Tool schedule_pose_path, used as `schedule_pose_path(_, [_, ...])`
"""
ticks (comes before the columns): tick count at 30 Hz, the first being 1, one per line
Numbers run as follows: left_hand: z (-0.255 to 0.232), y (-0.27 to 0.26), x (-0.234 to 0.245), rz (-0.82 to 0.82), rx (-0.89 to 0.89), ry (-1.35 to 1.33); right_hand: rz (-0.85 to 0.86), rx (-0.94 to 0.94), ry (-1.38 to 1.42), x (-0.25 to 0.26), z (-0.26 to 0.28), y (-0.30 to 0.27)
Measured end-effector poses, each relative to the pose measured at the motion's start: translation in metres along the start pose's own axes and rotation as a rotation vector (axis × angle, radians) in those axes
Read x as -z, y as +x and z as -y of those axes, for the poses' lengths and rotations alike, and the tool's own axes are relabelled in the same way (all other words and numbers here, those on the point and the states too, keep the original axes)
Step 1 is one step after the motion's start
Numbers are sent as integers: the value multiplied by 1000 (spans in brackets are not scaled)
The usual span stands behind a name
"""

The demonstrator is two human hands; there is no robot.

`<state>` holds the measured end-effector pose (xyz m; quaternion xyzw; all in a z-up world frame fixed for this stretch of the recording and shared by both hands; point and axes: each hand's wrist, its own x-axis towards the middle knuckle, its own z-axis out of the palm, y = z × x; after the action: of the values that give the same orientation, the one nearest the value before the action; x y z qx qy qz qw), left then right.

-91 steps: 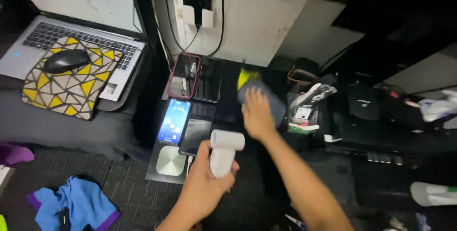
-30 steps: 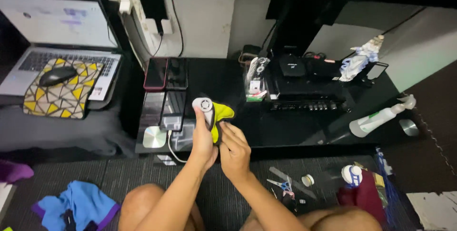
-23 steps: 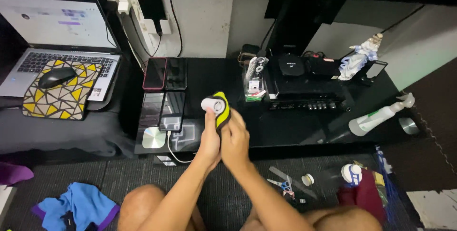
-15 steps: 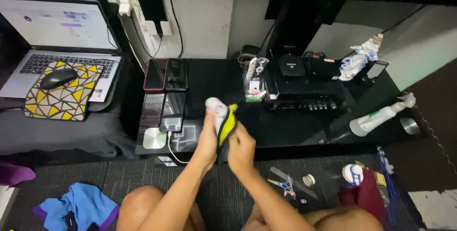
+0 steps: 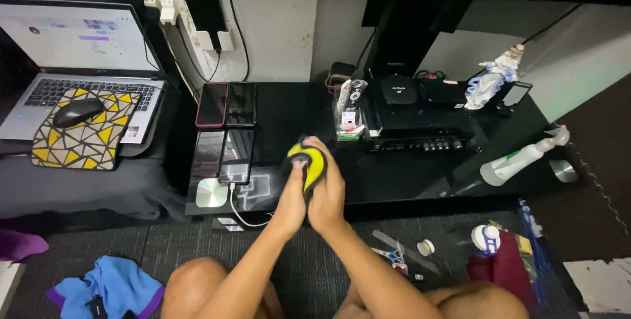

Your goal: Cleaning and organizing a desk surface and objects.

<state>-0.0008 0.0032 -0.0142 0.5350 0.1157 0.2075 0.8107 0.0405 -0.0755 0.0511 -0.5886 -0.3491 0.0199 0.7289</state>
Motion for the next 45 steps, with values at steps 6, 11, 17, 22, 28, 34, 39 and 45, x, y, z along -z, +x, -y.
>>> schedule_pose_path(6, [4, 6, 4, -87, 81, -27, 20, -264, 449, -1, -86, -34])
schedule_pose_path(11, [-39, 0, 12, -81, -13, -337, 210, 53, -69, -18, -39, -49])
schedule_pose_path(17, [-43, -5, -9, -58, 28, -340, 170, 47, -365, -14, -42, -3])
schedule_pose_path(22, [-50, -9, 3, -163, 11, -341, 232, 8, -342, -21, -47, -44])
schedule_pose_path(28, [-10, -13, -12, -106, -67, 228, 149, -252, 31, 3, -91, -59])
schedule_pose_path(34, [-29, -20, -32, -114, 59, -128, 105, -73, -391, 10, -52, -45])
schedule_pose_path(39, [-43, -17, -22, -199, 42, -371, 135, 64, -435, 13, -46, -65])
schedule_pose_path(45, [-48, -21, -52, -105, 138, -311, -22, -344, -83, 18, -27, -17])
